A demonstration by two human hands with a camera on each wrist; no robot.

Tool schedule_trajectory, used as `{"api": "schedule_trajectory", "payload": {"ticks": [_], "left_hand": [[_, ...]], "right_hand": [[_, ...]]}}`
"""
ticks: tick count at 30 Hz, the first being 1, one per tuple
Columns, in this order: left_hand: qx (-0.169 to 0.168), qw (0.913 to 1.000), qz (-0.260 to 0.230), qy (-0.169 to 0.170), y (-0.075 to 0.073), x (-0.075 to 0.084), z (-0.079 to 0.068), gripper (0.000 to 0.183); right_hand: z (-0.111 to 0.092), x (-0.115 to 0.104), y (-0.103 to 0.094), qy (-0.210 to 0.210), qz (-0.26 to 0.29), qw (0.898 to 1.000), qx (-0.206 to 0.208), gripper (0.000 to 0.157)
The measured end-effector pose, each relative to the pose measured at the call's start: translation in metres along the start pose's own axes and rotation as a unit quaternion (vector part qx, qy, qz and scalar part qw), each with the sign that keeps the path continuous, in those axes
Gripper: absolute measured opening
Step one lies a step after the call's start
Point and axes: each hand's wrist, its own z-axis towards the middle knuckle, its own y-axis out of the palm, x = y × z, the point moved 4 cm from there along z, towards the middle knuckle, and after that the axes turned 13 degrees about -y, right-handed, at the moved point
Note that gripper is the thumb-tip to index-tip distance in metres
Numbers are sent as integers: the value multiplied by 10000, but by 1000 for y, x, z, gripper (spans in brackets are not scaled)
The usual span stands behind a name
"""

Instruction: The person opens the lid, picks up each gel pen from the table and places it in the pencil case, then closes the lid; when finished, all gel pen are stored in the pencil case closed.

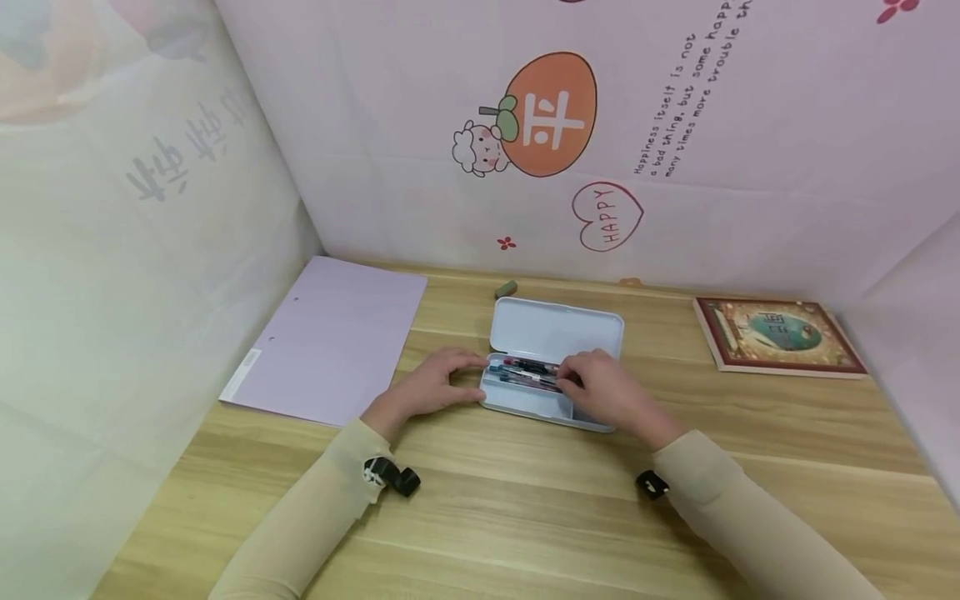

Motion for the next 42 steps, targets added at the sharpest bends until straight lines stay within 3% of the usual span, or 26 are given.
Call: {"api": "schedule_trajectory", "payload": {"ticks": [9, 16, 23, 29, 37, 42], "left_hand": [[14, 10000, 48, 59, -1, 0, -1, 58], [19, 10000, 21, 60, -2, 0, 0, 57], [9, 10000, 30, 81, -1, 1, 0, 59], [-38, 10000, -29, 52, -2, 2, -1, 59], [-43, 10000, -18, -12, -2, 1, -2, 58], [-58, 10000, -50, 4, -1, 4, -2, 57]], "right_hand": [[1, -2, -1, -76, -60, 9999, -44, 11], [-13, 9, -10, 62, 218, 9997, 76, 13], [-49, 26, -22, 554, 604, 9966, 88, 13], [-84, 38, -31, 932, 543, 9941, 80, 14], [-116, 45, -35, 912, 481, 9946, -70, 7], [-135, 47, -34, 1127, 488, 9918, -353, 15]]}}
